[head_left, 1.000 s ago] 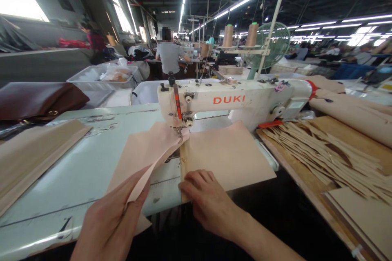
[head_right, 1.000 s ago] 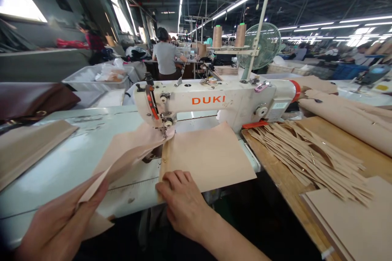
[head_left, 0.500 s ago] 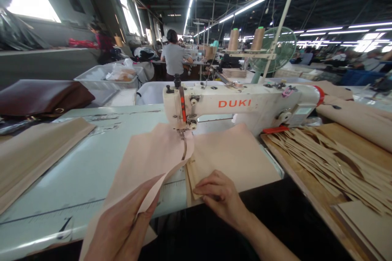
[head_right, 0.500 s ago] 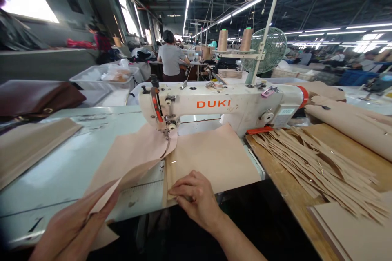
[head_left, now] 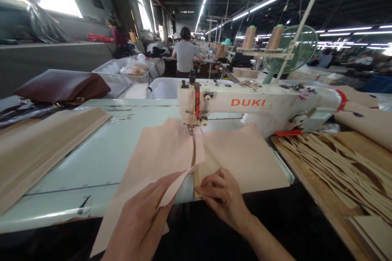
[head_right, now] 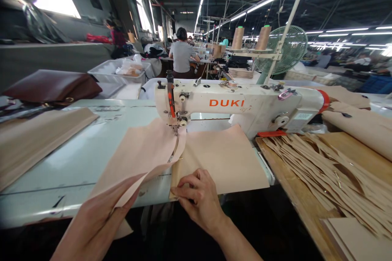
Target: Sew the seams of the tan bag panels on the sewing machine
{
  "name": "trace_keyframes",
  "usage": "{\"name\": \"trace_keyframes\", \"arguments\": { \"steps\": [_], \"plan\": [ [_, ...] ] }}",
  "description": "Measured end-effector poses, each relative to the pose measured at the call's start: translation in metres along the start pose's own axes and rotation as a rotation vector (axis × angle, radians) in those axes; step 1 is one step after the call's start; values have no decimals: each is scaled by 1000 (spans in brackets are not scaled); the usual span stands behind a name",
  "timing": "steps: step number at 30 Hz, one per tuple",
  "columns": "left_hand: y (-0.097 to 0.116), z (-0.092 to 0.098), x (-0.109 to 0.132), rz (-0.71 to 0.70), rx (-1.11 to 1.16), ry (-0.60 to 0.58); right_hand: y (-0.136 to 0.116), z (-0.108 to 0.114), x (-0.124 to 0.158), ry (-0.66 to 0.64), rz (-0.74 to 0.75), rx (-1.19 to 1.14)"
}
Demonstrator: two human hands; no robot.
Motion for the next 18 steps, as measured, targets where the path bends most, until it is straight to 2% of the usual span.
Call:
{"name": "trace_keyframes", "arguments": {
  "steps": [2,4,7,9,13,18],
  "plan": [
    [5,-3,3,-100,-51,2,-2,0,0,-7,3,17],
    [13,-10,9,-257,-152,21,-4,-1,2,-20,11,43],
    [20,-30,23,-474,-367,26,-6,-5,6,-37,32,99],
    [17,-46,31,-558,-468,11,-6,-7,11,-27,44,128],
    [10,-60,36,-591,-523,-4,-5,-10,17,10,66,141],
    [13,-63,30,-610,-522,6,-6,-10,19,12,70,166]
  ]
}}
Point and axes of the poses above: each hand's wrist, its own x-axis away from the middle knuckle, its own z-axis out of the back of the hand, y = z × x, the point moved 7 cm from there along -x, towards the middle knuckle, and after that the axes turned 3 degrees about z, right-handed, at the moved point
